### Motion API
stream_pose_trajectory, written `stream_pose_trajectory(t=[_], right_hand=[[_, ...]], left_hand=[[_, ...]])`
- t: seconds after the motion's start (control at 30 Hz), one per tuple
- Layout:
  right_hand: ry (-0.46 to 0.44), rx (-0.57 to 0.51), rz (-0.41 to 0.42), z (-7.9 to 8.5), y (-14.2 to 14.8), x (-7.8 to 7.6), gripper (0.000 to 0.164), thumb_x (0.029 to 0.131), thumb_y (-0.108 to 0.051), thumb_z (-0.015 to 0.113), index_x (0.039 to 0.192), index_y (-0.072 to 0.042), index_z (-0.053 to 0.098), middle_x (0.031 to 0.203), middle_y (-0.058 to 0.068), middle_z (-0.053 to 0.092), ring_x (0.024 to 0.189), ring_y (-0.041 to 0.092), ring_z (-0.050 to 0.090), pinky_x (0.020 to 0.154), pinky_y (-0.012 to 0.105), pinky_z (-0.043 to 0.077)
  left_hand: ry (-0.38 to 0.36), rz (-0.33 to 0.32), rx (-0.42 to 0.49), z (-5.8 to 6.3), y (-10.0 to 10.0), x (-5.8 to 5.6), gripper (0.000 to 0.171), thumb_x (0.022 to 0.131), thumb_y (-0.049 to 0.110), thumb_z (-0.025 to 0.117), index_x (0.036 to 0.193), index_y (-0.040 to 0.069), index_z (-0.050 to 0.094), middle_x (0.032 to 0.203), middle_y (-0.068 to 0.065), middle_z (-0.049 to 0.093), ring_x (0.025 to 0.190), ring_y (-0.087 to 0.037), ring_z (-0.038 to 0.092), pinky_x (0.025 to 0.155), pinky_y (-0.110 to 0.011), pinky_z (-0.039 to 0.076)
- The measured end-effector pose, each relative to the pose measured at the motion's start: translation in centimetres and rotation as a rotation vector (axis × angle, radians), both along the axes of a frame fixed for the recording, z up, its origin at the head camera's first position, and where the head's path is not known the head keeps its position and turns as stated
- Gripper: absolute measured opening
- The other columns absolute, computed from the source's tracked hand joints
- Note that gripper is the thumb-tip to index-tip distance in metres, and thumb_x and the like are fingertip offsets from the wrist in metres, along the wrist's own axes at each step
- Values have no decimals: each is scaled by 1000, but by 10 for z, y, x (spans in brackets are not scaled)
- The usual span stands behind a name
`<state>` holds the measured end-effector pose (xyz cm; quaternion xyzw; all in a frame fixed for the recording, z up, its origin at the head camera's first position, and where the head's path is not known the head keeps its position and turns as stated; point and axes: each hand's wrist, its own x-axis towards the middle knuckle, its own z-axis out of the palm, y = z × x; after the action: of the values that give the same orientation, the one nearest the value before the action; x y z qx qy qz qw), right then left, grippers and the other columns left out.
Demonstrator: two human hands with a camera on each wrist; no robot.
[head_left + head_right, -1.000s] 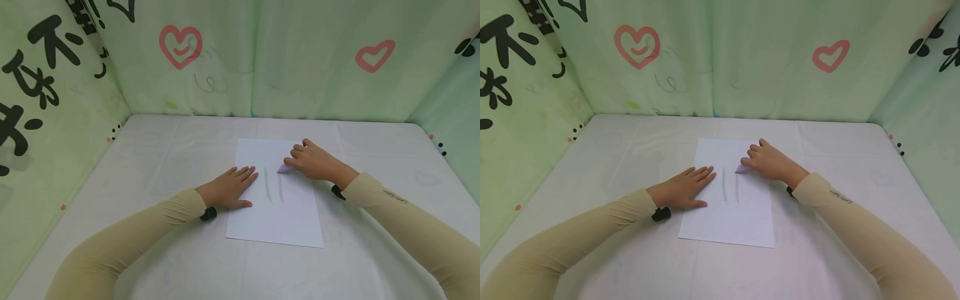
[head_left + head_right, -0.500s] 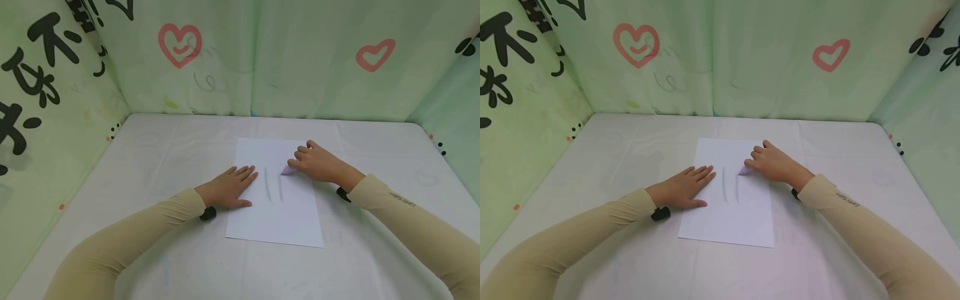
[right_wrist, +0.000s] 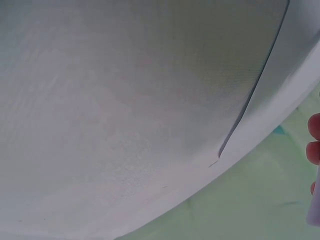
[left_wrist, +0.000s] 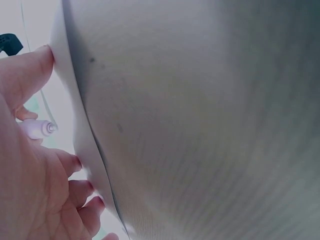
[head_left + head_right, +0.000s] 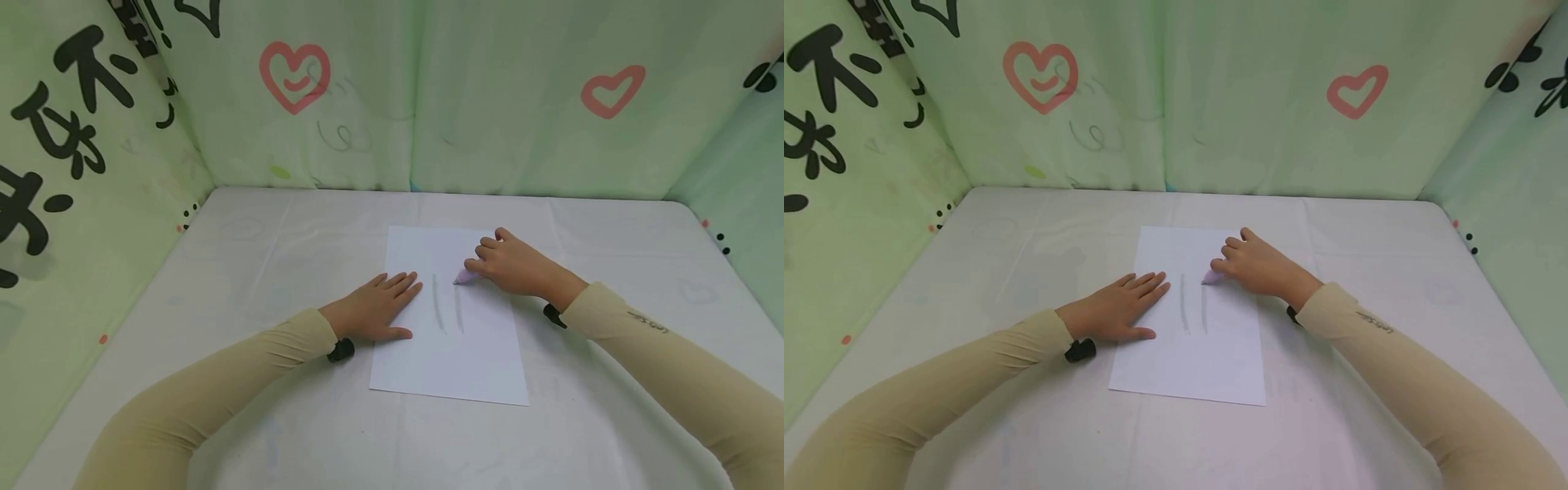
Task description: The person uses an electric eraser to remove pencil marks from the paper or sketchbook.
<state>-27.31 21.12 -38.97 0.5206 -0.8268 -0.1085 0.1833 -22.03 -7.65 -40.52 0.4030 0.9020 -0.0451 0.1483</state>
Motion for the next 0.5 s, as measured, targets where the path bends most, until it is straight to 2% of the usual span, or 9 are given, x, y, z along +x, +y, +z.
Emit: stream_pose_trajectory(t=[0.27,0.5], right_hand=[[13,-9,15,3,4,5,29,74,-13,77,83,-10,50,67,6,52,68,20,44,70,39,38],[14,-14,28,3,4,4,29,74,-11,77,85,-10,50,69,6,53,69,21,45,71,40,39]], left_hand=[[16,-1,5,-2,-1,-1,85,92,62,40,152,12,7,160,-7,7,148,-22,10,119,-43,13],[13,-4,7,-1,-1,0,85,92,61,40,152,11,8,160,-8,7,148,-22,11,119,-43,14]])
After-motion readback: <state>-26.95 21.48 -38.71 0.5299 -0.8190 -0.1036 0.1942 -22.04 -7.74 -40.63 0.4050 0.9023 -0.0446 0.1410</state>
